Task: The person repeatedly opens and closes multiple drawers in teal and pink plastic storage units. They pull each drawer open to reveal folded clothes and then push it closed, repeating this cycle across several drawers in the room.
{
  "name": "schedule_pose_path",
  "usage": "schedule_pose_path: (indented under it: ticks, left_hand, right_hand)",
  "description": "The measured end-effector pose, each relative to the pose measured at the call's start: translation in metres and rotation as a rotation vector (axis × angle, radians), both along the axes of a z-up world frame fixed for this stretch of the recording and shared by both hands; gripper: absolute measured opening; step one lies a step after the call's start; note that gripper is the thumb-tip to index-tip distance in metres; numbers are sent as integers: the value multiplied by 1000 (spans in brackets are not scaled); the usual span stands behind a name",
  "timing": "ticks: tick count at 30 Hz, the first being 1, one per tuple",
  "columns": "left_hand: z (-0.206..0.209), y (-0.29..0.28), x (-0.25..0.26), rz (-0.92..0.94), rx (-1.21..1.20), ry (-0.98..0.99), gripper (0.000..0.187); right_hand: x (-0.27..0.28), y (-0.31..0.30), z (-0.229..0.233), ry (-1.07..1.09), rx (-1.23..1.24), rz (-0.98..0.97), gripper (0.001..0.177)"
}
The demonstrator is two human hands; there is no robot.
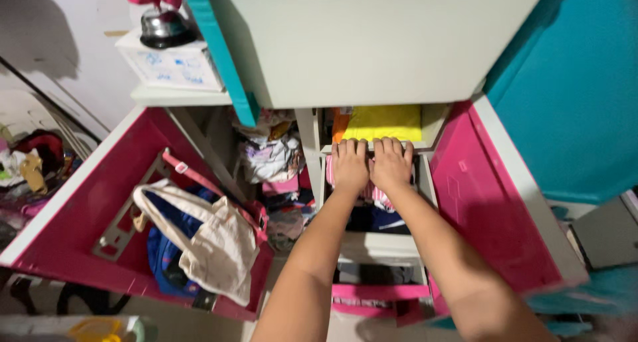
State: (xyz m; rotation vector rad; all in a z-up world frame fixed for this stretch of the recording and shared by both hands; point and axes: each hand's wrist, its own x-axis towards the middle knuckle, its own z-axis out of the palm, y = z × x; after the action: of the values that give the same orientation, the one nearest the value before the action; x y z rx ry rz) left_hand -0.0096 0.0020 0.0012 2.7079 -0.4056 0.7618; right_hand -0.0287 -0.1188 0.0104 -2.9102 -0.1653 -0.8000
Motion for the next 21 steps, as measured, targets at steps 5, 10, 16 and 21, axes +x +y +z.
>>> schedule_pose_path:
  ticks: [5,10,16,21]
  left_hand:
    - [3,5,-51,-25,-22,-59,58]
    - [-2,7,-100,-38,-44,-123,53]
    - [-12,8,-157,-43,-58,-110,50]
    - [-13,13,-191,-51,-46,-84,59]
  right_hand:
    - [-49,4,6,-28,-20,10,54]
    - [-102,5,6,-46,-32,11,56]
    - [-163,4,1,-21,-38,9,59]
    - [-200,9,-4,-27,-11,16,70]
